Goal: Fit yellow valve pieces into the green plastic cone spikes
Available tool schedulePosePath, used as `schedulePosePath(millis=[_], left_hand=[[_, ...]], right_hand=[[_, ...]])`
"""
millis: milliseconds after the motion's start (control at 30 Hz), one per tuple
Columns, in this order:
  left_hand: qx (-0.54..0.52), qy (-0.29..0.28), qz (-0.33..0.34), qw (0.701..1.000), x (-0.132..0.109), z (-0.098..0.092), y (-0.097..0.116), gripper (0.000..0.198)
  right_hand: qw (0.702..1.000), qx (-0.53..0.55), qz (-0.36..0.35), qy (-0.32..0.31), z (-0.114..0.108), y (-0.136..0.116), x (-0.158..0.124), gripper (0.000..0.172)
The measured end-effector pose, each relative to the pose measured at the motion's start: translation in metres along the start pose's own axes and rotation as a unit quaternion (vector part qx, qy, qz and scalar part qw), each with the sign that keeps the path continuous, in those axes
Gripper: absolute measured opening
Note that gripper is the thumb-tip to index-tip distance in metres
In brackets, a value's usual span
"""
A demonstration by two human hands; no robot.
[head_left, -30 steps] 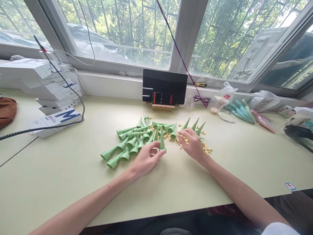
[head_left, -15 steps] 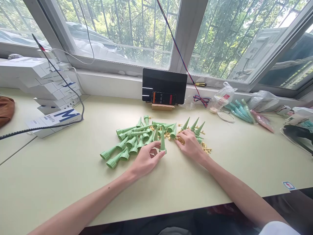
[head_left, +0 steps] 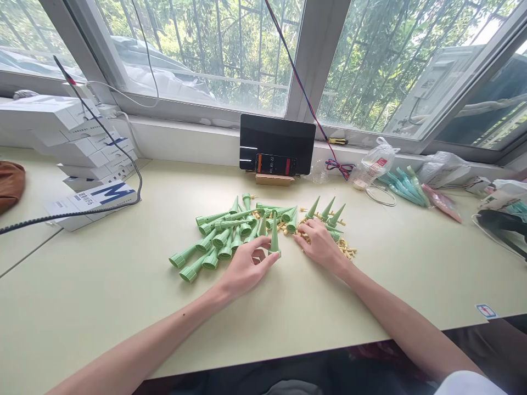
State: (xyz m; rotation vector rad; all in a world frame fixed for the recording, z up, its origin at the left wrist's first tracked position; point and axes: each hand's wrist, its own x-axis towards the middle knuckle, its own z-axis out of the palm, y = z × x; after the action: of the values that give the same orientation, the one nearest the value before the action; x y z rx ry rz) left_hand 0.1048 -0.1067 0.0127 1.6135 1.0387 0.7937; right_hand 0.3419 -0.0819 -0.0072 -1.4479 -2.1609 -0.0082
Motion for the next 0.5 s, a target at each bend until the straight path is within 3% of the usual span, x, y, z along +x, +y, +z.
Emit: schedulePosePath(millis=[500], left_hand=[[-0.004, -0.001, -0.006, 1.000, -0.0002, 0.0001, 0.0013, 0.043]], right_hand=[[1.000, 0.002, -0.012, 0.007, -0.0016, -0.0041, 0.0011, 0.021]])
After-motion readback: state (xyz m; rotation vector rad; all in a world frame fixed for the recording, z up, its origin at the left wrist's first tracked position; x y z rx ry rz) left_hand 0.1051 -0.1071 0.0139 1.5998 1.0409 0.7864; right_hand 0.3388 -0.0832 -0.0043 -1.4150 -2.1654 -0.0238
